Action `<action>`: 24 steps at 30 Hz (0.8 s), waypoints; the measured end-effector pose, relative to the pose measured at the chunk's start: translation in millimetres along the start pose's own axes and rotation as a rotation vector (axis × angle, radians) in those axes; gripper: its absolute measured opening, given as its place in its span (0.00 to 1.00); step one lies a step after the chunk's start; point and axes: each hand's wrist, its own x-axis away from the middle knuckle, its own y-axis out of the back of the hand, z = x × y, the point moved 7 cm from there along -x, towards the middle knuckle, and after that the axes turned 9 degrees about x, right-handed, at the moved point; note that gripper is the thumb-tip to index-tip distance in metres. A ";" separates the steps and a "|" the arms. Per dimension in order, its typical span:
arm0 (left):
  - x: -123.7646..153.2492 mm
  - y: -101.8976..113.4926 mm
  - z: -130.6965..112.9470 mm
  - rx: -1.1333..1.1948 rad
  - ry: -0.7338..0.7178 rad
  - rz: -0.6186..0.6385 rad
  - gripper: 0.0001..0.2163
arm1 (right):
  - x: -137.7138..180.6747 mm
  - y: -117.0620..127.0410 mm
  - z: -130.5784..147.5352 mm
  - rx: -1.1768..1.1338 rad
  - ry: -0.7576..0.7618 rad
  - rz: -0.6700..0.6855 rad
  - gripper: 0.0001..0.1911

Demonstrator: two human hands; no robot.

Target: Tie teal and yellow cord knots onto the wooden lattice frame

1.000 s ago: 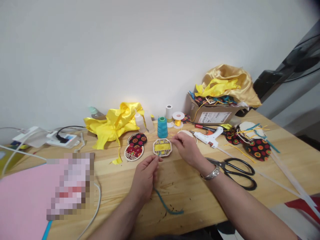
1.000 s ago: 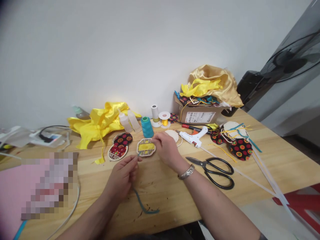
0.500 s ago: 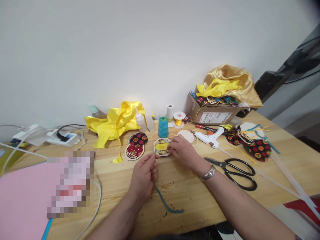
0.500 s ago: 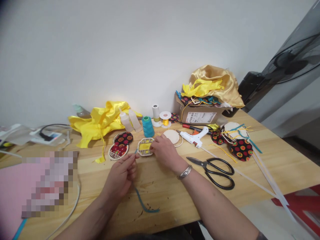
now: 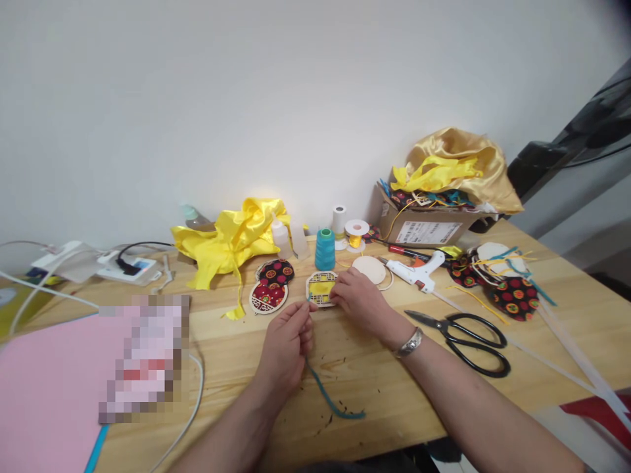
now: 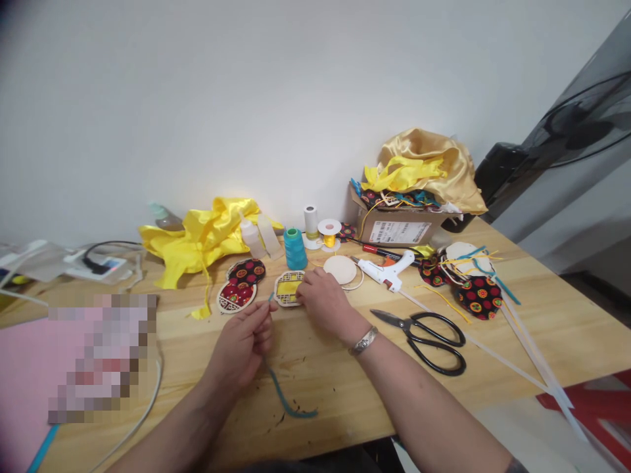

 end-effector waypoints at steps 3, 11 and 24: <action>0.8 -0.3 0.0 0.002 0.002 0.000 0.10 | 0.4 -3.0 0.6 -0.007 0.011 0.005 0.07; 1.2 -0.8 -0.8 0.002 0.005 -0.002 0.11 | 0.0 0.7 -5.1 -0.220 -0.049 -0.043 0.07; -0.3 1.2 -3.1 0.005 -0.013 0.014 0.10 | -52.2 77.3 -35.4 -0.981 -0.265 -0.193 0.11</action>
